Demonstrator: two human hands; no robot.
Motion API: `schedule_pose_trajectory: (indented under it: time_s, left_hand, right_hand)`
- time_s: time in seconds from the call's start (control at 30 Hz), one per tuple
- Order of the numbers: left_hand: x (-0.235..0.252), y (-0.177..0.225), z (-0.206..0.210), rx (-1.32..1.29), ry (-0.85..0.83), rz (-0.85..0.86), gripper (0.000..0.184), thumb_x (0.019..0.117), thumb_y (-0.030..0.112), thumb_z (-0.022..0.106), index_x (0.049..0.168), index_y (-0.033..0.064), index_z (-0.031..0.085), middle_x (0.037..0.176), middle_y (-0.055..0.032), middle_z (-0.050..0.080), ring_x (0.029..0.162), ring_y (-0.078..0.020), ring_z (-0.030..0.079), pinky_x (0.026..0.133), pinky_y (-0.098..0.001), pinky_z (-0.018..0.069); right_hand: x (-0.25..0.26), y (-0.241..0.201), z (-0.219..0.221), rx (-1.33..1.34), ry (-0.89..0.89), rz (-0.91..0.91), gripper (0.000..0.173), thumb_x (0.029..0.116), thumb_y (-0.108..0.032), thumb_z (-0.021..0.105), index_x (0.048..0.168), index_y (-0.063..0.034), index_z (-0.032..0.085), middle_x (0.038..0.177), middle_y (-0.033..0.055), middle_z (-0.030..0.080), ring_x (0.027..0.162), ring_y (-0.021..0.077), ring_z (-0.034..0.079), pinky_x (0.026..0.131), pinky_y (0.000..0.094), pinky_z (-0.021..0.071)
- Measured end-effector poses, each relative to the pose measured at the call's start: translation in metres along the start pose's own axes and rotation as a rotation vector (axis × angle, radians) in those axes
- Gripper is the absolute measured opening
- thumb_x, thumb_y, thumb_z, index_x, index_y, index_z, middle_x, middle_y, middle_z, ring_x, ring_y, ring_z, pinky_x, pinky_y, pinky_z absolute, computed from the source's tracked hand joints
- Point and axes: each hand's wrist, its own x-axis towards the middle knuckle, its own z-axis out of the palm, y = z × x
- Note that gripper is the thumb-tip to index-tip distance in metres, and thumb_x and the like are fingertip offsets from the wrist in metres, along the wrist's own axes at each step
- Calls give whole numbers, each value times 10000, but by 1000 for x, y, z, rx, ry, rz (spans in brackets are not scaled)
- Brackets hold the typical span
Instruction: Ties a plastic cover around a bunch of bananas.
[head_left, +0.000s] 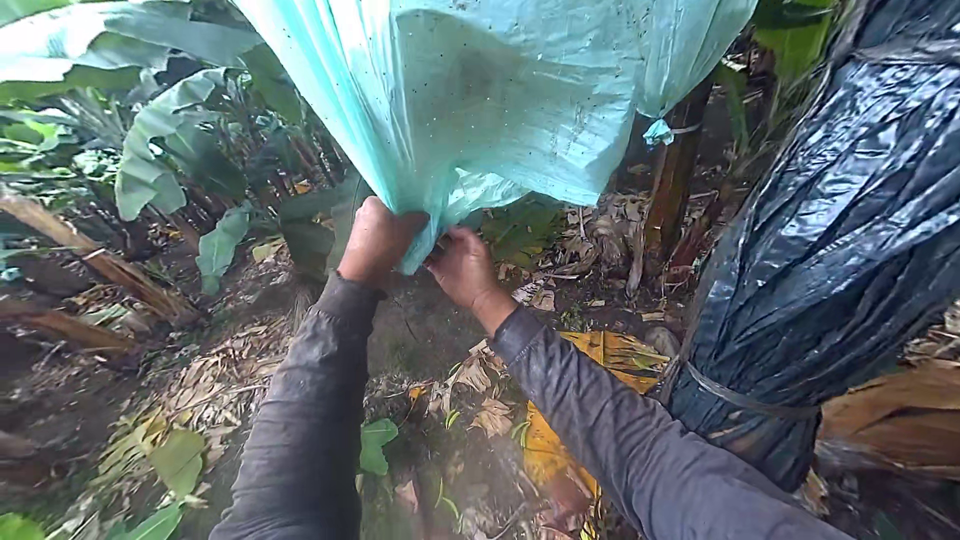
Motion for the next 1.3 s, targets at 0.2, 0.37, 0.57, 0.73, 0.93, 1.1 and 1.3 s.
schedule_pose_trajectory:
  time_s: [0.2, 0.37, 0.57, 0.73, 0.93, 1.1, 1.3]
  left_hand:
    - [-37, -5, -27, -6, -111, 47, 371, 867, 159, 797, 1199, 60, 663, 1055, -129, 733, 959, -250, 726, 879, -562, 603]
    - [-33, -8, -34, -396, -188, 124, 470, 865, 286, 823, 1258, 105, 643, 1076, -45, 746, 956, -170, 736, 857, -403, 643]
    - [8, 6, 20, -131, 32, 113, 453, 865, 355, 806, 1196, 72, 677, 1077, -97, 744, 1019, -206, 724, 938, -519, 593]
    - [-2, 13, 5, -102, -39, 111, 399, 894, 219, 784, 1238, 72, 646, 1100, -100, 732, 1012, -197, 721, 923, -502, 602]
    - [8, 24, 20, -267, -135, 167, 461, 833, 304, 859, 1207, 97, 685, 1073, -53, 754, 985, -164, 735, 910, -448, 628]
    - [29, 36, 47, -372, -46, 177, 530, 833, 157, 836, 1292, 40, 600, 1162, -86, 717, 1071, -164, 706, 963, -417, 603]
    - [24, 27, 26, -165, -72, 180, 502, 843, 190, 827, 1283, 73, 617, 1149, -83, 719, 1057, -162, 703, 957, -453, 592]
  right_hand:
    - [19, -27, 16, -43, 37, -123, 339, 998, -182, 663, 1282, -27, 562, 1141, 135, 679, 1024, 231, 679, 890, 444, 592]
    - [5, 0, 29, -51, 173, -150, 377, 967, -99, 697, 1308, -22, 556, 1154, 154, 676, 990, 260, 700, 824, 456, 628]
    - [5, 10, 8, -66, 73, -109, 313, 984, -66, 621, 1285, -38, 542, 1128, 121, 675, 1019, 211, 678, 891, 434, 592]
    - [21, -48, -14, 145, 25, 2, 389, 1038, -353, 566, 1360, -145, 504, 1208, 85, 647, 1082, 209, 640, 941, 431, 546]
    - [25, -17, 1, -73, 268, -212, 212, 997, -57, 586, 1207, -34, 588, 1055, 111, 687, 955, 192, 682, 848, 413, 596]
    - [21, -24, -7, -131, 174, -209, 147, 1000, -39, 545, 1127, -54, 617, 1008, 65, 675, 939, 144, 657, 856, 363, 571]
    - [34, -66, -30, 254, 191, -108, 395, 1055, -328, 547, 1380, -116, 475, 1245, 107, 628, 1099, 220, 642, 951, 408, 553]
